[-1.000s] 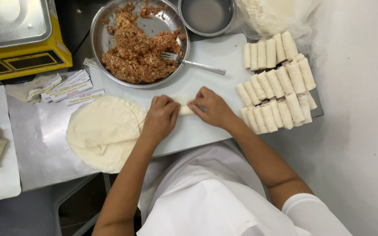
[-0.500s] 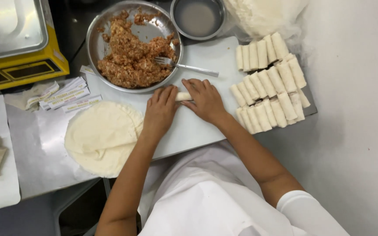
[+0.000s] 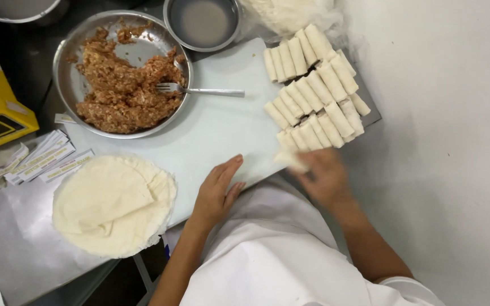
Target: Manually filling and rolling spring rolls at a fast, efficient pace on a production line.
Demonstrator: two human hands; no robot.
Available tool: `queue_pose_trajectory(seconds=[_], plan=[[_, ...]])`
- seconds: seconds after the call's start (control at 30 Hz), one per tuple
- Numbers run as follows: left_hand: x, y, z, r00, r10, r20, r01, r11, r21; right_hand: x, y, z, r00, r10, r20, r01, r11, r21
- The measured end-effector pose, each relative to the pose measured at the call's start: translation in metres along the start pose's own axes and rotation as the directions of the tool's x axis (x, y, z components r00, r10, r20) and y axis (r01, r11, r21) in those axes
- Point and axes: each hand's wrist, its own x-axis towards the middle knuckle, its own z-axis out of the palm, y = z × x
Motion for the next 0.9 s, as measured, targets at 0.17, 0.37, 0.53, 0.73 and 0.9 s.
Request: queue_pose_trajectory(seconds=[0.17, 0.37, 0.53, 0.73, 0.9], plan=[[-0.003, -0.016, 0.019, 0.994, 0.099, 0.035, -0.104, 0.895, 0.434, -0.005, 0.035, -0.023, 0.939, 0.084, -0.333, -0.179, 0.948, -0.263], [-0.040, -0.022, -0.067, 0.970, 0.026, -0.243, 0.142, 0.748, 0.648, -0.004, 0.027, -0.027, 0.897, 0.004, -0.443, -0.113, 0.969, -0.221], [-0.116, -0.034, -0.133, 0.857, -0.211, -0.470, 0.513, 0.440, 0.737, 0.018, -0.019, -0.017, 0.893, -0.097, -0.439, 0.052, 0.992, -0.114], [-0.084, -0.005, -0.113, 0.869, -0.348, -0.352, 0.305, 0.937, -0.172, 0.089, -0.086, 0.038, 0.983, -0.183, 0.001, 0.153, 0.825, 0.544], [-0.076, -0.036, -0.090, 0.903, -0.298, -0.310, 0.032, 0.764, -0.644, 0.132, -0.101, 0.040, 0.970, -0.074, 0.230, -0.164, 0.498, 0.851]])
